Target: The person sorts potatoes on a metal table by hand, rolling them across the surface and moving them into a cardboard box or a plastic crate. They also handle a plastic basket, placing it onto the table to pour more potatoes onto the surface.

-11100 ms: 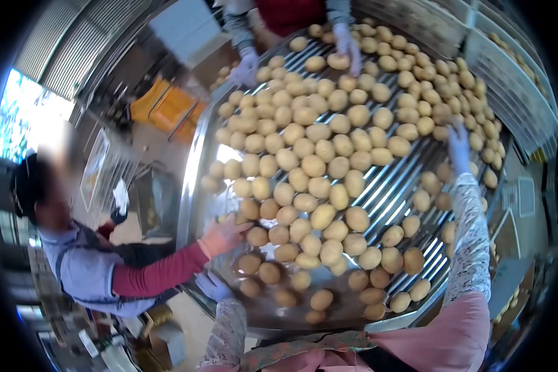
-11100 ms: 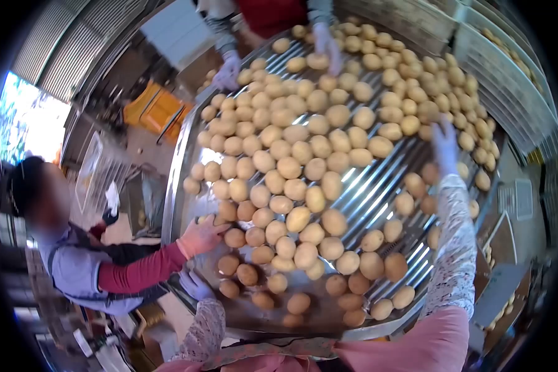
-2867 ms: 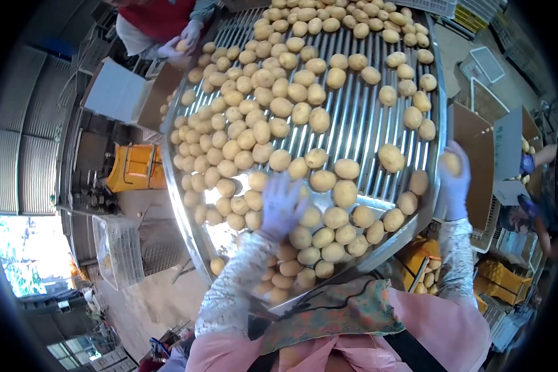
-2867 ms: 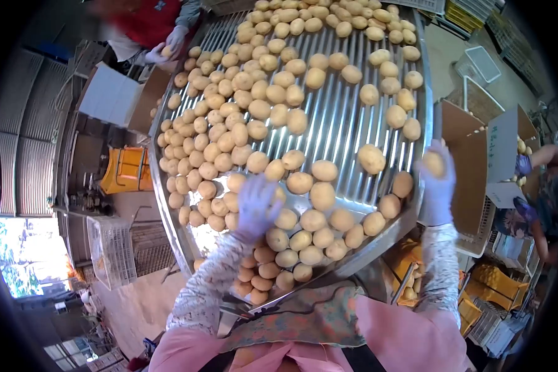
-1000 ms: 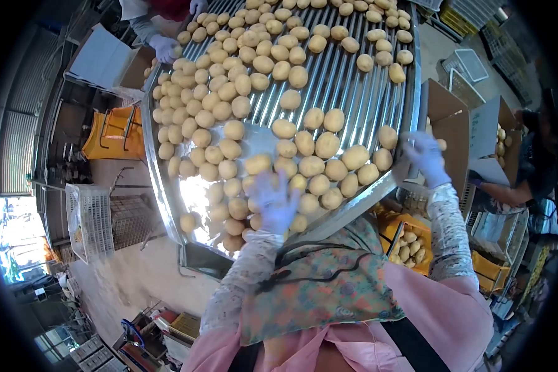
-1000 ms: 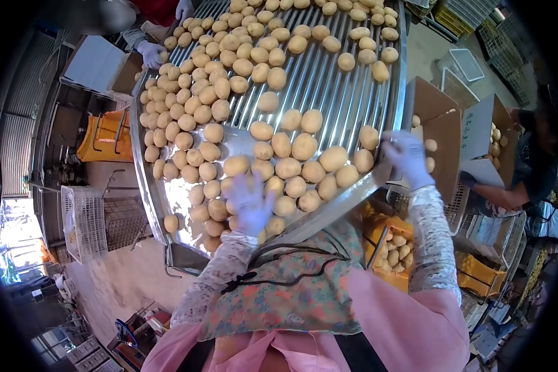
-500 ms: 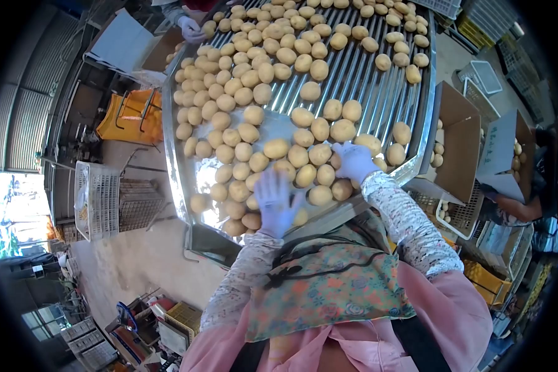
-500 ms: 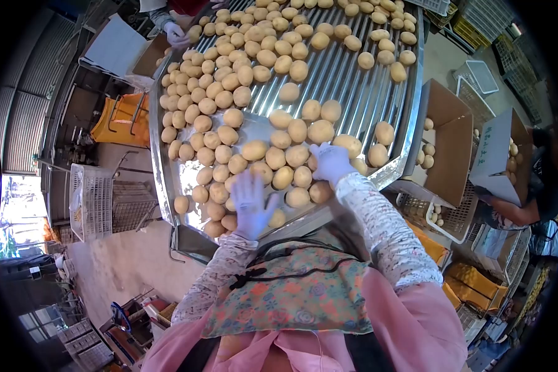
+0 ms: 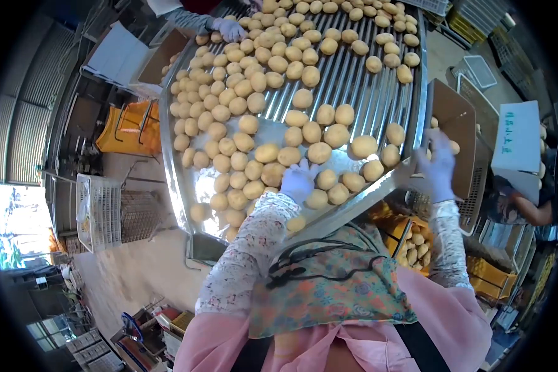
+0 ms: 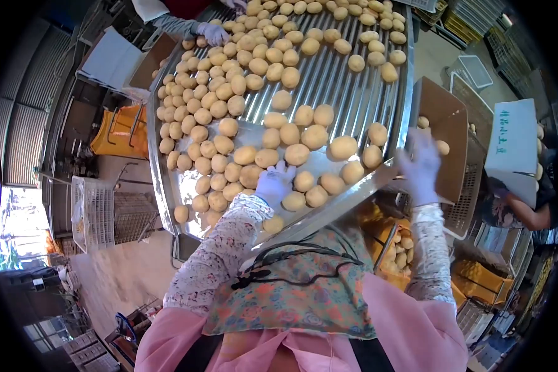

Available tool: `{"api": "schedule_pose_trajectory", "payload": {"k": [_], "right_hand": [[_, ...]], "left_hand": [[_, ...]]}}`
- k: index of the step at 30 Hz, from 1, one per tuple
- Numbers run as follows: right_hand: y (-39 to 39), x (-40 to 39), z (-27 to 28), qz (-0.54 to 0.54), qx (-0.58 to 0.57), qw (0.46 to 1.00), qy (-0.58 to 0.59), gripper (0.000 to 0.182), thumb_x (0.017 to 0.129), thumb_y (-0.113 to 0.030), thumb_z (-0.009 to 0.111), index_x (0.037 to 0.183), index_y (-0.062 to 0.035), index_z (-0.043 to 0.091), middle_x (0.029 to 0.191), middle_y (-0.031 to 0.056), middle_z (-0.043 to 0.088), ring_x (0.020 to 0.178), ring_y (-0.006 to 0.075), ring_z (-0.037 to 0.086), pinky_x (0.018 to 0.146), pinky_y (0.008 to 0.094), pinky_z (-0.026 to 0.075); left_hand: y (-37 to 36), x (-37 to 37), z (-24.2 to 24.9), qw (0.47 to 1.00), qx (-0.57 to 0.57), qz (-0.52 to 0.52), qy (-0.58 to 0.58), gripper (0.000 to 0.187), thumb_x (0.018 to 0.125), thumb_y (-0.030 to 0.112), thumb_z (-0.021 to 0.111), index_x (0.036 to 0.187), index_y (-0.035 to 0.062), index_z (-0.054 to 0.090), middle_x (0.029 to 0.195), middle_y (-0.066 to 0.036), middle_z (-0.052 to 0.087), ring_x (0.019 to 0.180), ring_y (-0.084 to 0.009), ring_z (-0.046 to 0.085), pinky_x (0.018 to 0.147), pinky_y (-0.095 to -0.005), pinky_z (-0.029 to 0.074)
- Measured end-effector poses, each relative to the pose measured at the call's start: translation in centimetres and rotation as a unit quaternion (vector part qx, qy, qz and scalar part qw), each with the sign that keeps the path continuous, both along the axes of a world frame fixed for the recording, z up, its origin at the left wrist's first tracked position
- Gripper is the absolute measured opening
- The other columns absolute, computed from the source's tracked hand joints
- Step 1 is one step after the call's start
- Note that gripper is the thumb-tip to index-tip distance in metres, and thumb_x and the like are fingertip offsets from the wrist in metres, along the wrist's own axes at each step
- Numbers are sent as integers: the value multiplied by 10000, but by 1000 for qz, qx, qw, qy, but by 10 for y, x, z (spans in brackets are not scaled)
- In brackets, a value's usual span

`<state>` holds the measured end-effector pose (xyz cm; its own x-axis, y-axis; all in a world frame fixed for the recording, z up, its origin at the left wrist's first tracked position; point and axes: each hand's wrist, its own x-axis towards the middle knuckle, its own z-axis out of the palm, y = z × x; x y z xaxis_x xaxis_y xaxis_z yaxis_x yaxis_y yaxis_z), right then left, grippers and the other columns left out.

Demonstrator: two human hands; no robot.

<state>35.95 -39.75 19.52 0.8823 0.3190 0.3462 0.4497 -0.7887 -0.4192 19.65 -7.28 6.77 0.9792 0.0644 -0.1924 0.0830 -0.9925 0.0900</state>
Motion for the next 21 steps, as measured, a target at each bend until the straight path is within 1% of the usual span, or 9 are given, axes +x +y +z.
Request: {"api": "schedule_pose_trajectory", "payload": {"k": [3, 5, 8, 11, 14, 15, 17, 19, 21], "right_hand": [[81, -67, -12, 240, 56, 933, 262, 366, 871, -269, 679, 1201, -112, 695, 1098, 183, 713, 1015, 339, 679, 873, 441, 534], [126, -94, -74, 333, 6, 931, 148, 381, 836, -267, 708, 1200, -157, 693, 1138, 181, 678, 1028, 347, 663, 860, 449, 533], [179, -111, -111, 316, -98, 932, 149, 414, 803, -269, 740, 1196, -160, 668, 1170, 174, 651, 1032, 356, 654, 838, 448, 533], [192, -85, -115, 324, -79, 911, 245, 448, 780, -284, 772, 1190, -154, 645, 1165, 162, 642, 1025, 350, 658, 817, 444, 538], [183, -75, -87, 292, 44, 843, 450, 411, 877, -319, 741, 1242, -177, 618, 1182, 139, 652, 997, 294, 681, 746, 424, 555], [175, -82, -87, 202, 228, 800, 516, 379, 912, -327, 712, 1247, -181, 612, 1194, 131, 657, 1005, 295, 685, 760, 419, 570], [161, -99, -78, 101, 394, 718, 565, 348, 948, -334, 684, 1252, -185, 606, 1207, 123, 662, 1012, 296, 689, 774, 414, 586], [150, -111, -58, -19, 607, 434, 665, 407, 987, -382, 621, 1304, -129, 580, 1259, 122, 651, 1047, 299, 681, 843, 411, 604], [117, -122, -67, -36, 641, 383, 664, 425, 987, -376, 610, 1312, -104, 577, 1266, 133, 648, 1074, 304, 675, 895, 406, 597]], "left_hand": [[5, -3, 22, 994, -113, 7, -16, 322, 877, 214, 631, 1192, 146, 644, 1128, -114, 616, 1051, -328, 618, 848, -472, 511], [15, -14, 16, 967, -233, 76, -69, 309, 870, 215, 647, 1172, 144, 657, 1145, -121, 628, 1032, -319, 620, 844, -456, 512], [32, -26, 33, 857, -422, 294, -27, 298, 875, 236, 674, 1140, 100, 678, 1173, -136, 653, 998, -284, 628, 863, -407, 514], [56, -40, 19, 640, -667, 361, -124, 183, 939, 156, 628, 1058, 23, 669, 881, -53, 631, 621, -122, 582, 510, -265, 473], [47, -58, 25, 712, -601, 306, -194, 189, 976, 129, 575, 1102, 9, 647, 946, -64, 633, 712, -153, 610, 621, -301, 527], [40, -61, 28, 731, -577, 291, -219, 192, 989, 120, 557, 1117, 4, 640, 967, -68, 634, 742, -164, 620, 658, -313, 545], [-1, -58, 63, 830, -380, 207, -352, 266, 998, 85, 524, 1240, -2, 591, 1158, -108, 626, 1015, -235, 637, 938, -411, 530], [-55, -47, 77, 867, -351, 94, -341, 353, 984, 139, 556, 1307, -3, 559, 1252, -146, 591, 1123, -283, 590, 1002, -443, 485], [-90, -36, 96, 902, -275, -144, -301, 560, 956, 246, 619, 1442, -4, 496, 1442, -222, 521, 1339, -379, 497, 1130, -509, 393]]}}
